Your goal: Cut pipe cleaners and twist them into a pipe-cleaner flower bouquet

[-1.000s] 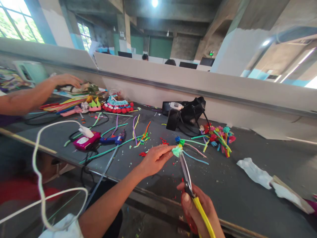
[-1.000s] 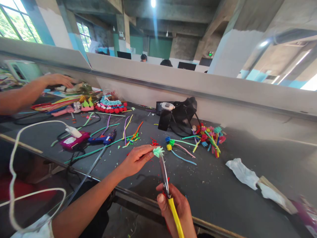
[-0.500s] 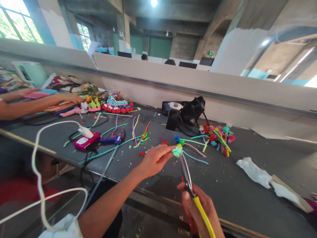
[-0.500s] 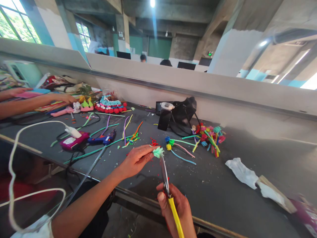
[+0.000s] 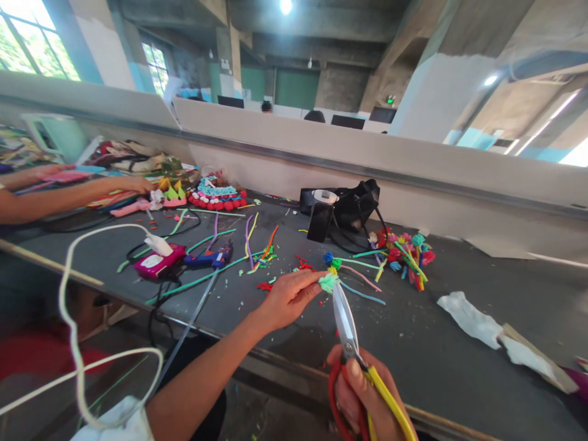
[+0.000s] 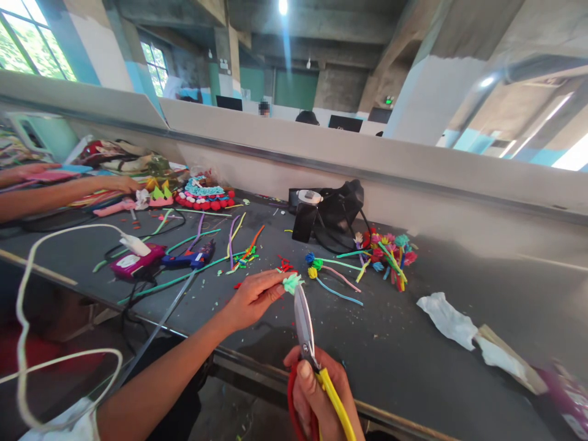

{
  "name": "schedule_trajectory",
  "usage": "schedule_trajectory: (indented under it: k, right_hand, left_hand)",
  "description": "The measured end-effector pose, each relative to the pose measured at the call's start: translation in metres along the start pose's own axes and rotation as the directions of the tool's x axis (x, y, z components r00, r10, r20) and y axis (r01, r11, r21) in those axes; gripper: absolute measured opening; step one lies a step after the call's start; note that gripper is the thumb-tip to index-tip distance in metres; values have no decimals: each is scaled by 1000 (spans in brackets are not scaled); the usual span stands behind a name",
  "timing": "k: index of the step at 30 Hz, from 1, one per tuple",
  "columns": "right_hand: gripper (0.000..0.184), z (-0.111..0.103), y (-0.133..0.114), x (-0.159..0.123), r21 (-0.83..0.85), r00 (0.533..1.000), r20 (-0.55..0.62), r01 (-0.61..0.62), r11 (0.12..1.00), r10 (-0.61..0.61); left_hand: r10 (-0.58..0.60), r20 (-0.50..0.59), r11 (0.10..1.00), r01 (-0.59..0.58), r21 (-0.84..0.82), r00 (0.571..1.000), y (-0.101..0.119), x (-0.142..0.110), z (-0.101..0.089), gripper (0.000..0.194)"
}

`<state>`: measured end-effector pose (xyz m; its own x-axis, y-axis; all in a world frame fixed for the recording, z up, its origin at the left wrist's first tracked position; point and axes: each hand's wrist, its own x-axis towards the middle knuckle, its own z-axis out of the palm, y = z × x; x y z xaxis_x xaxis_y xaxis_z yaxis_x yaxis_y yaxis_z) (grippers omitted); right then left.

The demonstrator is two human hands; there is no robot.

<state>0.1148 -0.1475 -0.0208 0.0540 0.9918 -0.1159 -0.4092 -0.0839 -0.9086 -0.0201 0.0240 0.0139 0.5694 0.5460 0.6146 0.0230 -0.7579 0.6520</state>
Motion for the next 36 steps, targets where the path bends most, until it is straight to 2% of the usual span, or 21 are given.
schedule_trajectory:
  k: [6,10,14,19,26,30,36]
  right_hand:
    - [42,2,-4,-1,72,999,35,-36,997,34]
    - [37,1,-5,-1,120,998,51,-38,992,32]
    - [36,1,-4,0,159,996,82,-45,986,33]
    - [34,-2,-2,0,172,994,99,-51,984,34]
    - [41,-12,4,5,130,972,232,-66,989,35]
    - [44,-9,3,5,-3,994,105,8,1000,-8]
    - [55,-5,-2,4,-349,993,-85,49,936,-84]
  left_hand:
    - [-125,21,991,125,-46,992,7,1,-1,32]
    - [-253,74,955,261,-141,965,10,2,-5,33]
    - [-319,196,876,368,-313,927,12,3,-8,40]
    - [-359,245,739,434,-516,901,11,4,-7,42]
    - [-451,256,702,517,-489,855,3,1,-4,42]
    - [-432,226,732,485,-479,873,1,1,-5,40]
    - [-436,46,834,423,-355,899,3,5,-8,31]
